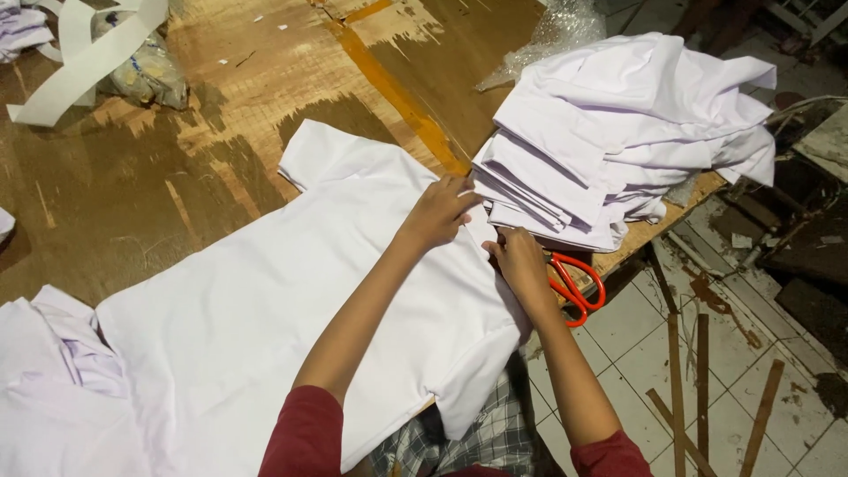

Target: Trimming loose threads from a white shirt and then folding it neatly.

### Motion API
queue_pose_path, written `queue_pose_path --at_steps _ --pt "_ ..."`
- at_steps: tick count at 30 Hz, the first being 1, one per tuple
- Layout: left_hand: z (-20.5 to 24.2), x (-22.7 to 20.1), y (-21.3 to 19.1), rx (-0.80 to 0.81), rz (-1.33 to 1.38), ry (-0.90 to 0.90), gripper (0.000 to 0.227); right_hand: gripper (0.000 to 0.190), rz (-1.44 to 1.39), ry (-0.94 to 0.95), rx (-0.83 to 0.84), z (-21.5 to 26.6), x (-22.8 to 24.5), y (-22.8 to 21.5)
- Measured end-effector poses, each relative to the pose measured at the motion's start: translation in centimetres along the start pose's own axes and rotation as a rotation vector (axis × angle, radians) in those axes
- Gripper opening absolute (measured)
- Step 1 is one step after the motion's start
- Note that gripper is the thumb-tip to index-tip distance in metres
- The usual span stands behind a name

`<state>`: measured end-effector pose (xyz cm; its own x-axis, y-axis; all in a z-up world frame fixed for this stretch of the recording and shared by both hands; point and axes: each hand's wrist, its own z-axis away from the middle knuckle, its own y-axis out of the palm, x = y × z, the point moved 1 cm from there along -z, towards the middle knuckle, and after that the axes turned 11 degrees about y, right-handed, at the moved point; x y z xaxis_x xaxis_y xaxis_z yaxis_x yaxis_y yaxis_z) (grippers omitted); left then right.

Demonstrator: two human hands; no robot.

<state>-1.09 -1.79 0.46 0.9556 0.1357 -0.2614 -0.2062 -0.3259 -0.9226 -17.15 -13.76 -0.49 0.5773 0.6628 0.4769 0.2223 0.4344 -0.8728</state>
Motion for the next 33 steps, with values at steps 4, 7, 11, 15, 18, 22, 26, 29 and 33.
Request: queue_pose_path --at_steps 4,7,11,15,18,22,26,29,33 --pt "-2.6 3.3 3.1 0.062 -0.026 -0.221 0.043 0.045 -0.105 0.000 0.029 -0.8 -0.4 0.5" --pt "-3.1 4.0 1.4 0.171 0.025 -0.267 0.053 0.037 -0.180 -0.014 0.062 -0.2 -0.1 0.1" --pt "-2.8 3.8 -1.7 -0.058 0.286 -0.213 0.043 0.031 -0.263 0.064 0.037 1.0 1.4 -1.6" --pt "-2.6 6.2 2.7 -0.144 0.204 -0.206 0.040 0.028 -0.316 0.099 0.002 5.0 5.6 -4.6" --pt "-2.2 5.6 4.5 -0.189 -0.105 -0.200 0.041 0.027 -0.308 0.079 -0.026 4.8 5.5 -4.3" --pt "0.7 1.8 0.8 -0.409 -0.312 -0.190 0.032 0.034 -0.243 0.087 -0.147 4.1 3.5 -3.1" --pt "3.1 1.3 1.3 -0.315 -0.175 -0.108 0.029 0.016 -0.106 -0.326 -0.386 3.9 2.0 0.3" --pt "4.3 0.5 0.2 -0.036 -0.064 -0.095 0.046 0.042 0.151 -0.435 -0.188 5.7 3.2 1.2" --pt "5.9 -0.8 -2.1 0.029 0.054 -0.120 0.057 0.061 0.208 -0.245 0.213 5.3 2.8 1.0"
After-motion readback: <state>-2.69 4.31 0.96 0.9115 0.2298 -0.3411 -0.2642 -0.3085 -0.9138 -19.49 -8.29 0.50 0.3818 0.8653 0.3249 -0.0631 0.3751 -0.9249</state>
